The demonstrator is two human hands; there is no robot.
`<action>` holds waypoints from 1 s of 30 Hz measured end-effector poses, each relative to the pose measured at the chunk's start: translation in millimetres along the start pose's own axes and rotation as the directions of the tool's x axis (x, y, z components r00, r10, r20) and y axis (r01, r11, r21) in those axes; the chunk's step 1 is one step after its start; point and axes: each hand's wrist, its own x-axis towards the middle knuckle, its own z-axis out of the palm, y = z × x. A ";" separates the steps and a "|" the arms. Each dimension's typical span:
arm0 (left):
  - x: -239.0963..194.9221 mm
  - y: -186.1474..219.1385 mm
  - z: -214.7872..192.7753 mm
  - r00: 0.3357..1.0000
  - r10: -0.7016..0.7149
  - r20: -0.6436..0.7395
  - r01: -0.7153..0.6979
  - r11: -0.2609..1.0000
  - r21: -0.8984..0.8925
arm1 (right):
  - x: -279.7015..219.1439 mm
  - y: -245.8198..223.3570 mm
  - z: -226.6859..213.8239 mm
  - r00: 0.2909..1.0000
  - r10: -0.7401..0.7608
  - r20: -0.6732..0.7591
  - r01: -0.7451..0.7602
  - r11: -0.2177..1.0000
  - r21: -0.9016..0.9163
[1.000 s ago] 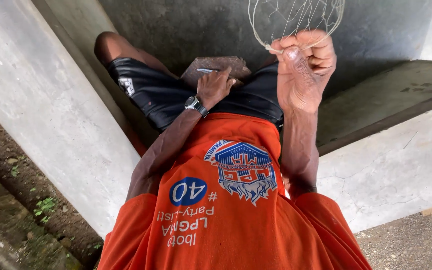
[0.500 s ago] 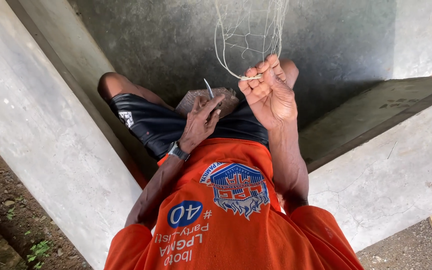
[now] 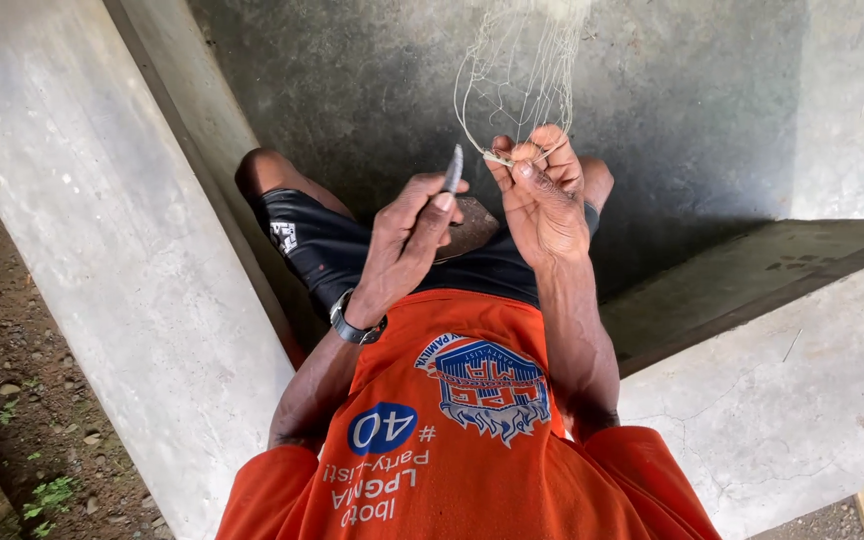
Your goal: The person sits on a concrete floor and repairs a white net using a small wooden tool and a knife. They manipulate the netting, pull threads, and use the tools to mend or adjust the mesh structure.
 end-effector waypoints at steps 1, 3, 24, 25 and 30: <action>3.2 -3.6 4.0 1.000 0.007 -0.001 -0.007 1.000 -0.002 | 0.8 -0.4 1.8 1.000 -0.002 0.006 0.003 1.000 -0.004; 9.3 -11.5 12.5 1.000 0.000 -0.015 0.000 0.999 -0.044 | 1.8 -0.8 4.5 1.000 -0.020 0.015 0.020 1.000 -0.005; 26.7 3.8 39.6 0.996 0.083 -0.008 -0.084 0.986 -0.144 | -7.0 -0.9 26.6 0.991 -0.126 0.052 0.128 0.991 -0.042; 26.9 1.3 39.9 0.997 0.082 -0.004 -0.081 0.987 -0.142 | -8.6 -1.9 28.3 0.990 -0.129 0.049 0.131 0.991 -0.039; 25.8 -6.2 40.4 0.995 0.094 0.016 -0.087 0.966 -0.244 | -10.5 -0.9 24.6 0.993 -0.098 0.063 0.100 0.995 -0.022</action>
